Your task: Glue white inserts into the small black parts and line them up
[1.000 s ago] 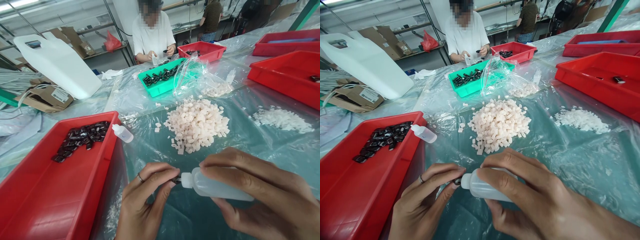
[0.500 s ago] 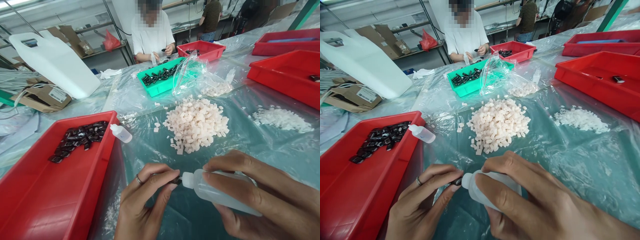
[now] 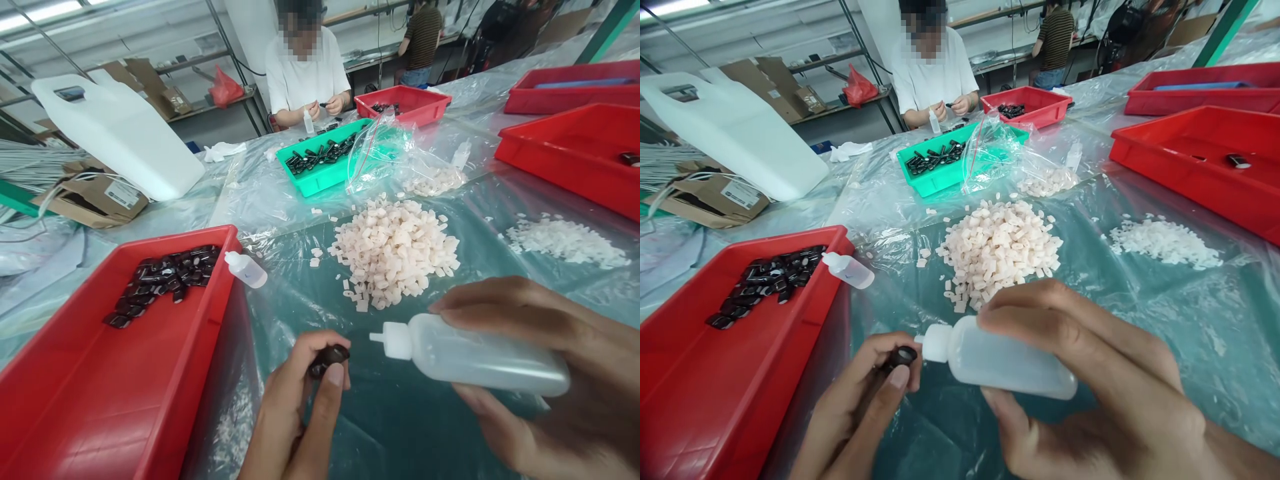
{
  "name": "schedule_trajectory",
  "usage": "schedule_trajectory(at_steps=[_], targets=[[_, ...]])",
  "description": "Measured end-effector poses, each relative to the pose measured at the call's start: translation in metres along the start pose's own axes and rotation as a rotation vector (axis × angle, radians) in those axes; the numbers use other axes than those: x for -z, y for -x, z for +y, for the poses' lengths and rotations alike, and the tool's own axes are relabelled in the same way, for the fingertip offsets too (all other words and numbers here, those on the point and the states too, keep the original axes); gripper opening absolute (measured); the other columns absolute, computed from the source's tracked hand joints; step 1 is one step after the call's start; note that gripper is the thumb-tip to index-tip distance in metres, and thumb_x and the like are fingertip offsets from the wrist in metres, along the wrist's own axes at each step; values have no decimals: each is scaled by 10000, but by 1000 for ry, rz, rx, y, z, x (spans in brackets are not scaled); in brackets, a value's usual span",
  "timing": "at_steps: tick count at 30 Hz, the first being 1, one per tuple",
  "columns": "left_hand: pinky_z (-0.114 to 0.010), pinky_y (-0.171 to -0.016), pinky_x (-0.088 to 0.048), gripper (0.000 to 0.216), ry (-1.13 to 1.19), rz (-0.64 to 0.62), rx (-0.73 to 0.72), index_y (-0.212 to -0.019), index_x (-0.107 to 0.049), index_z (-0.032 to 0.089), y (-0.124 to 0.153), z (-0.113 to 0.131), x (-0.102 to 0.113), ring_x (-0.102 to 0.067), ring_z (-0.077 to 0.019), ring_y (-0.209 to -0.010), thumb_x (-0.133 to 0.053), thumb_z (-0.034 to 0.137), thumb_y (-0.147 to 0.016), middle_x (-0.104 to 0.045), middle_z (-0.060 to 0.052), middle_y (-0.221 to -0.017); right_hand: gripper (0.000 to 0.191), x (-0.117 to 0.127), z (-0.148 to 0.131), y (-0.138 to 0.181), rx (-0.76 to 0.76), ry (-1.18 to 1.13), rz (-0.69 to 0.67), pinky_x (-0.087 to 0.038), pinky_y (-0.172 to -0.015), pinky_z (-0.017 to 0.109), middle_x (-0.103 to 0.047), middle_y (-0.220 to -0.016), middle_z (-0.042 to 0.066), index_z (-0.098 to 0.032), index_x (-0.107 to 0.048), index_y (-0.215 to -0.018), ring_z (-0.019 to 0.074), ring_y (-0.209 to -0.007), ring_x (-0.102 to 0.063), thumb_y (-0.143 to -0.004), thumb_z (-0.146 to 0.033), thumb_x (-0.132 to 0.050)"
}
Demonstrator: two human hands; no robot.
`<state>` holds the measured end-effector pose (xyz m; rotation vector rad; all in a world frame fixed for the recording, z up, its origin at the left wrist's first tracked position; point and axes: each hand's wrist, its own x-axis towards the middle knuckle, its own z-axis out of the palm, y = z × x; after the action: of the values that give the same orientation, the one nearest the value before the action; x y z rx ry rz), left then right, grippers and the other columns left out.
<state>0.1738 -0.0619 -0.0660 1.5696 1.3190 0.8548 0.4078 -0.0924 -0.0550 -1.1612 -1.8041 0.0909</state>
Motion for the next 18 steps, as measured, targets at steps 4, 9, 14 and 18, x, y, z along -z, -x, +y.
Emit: schedule_trajectory(at_steps=[4,9,14,18], targets=[[-295,-600,-463,378,206,-105,23,-1120,-782,279,-1,-3,-4,-562,-189,-625,-492,509,-1043,-616,-28,-797,414,1,2,-3,-2,-42,-38,-625,-763,260,-699,-1105,57,-232,-642,-1242,209,-973,-685,-843,-120,-662],[-247,-737,-545,193,338,-93,-12,-1119,-810,314,-5,-4,-5,-650,-173,-774,-727,351,-950,-682,-25,-931,391,-2,4,6,19,-121,-77,-631,-777,292,-668,-1142,84,-195,-671,-1218,241,-1057,-677,-839,-105,-702],[-163,-737,-556,78,463,-69,-16,-923,-832,276,-9,-5,-5,-694,-145,-832,-858,291,-851,-754,-13,-920,422,-8,4,13,39,-126,-92,-598,-932,236,-652,-1187,57,-190,-680,-1264,201,-1095,-658,-851,-107,-710],[-210,-785,-592,57,484,-72,-46,-889,-823,281,-9,-8,-4,-720,-179,-888,-862,291,-848,-774,-21,-916,431,-7,5,13,54,-98,-116,-565,-986,148,-628,-1258,31,-209,-673,-1286,175,-1152,-639,-863,-134,-710]])
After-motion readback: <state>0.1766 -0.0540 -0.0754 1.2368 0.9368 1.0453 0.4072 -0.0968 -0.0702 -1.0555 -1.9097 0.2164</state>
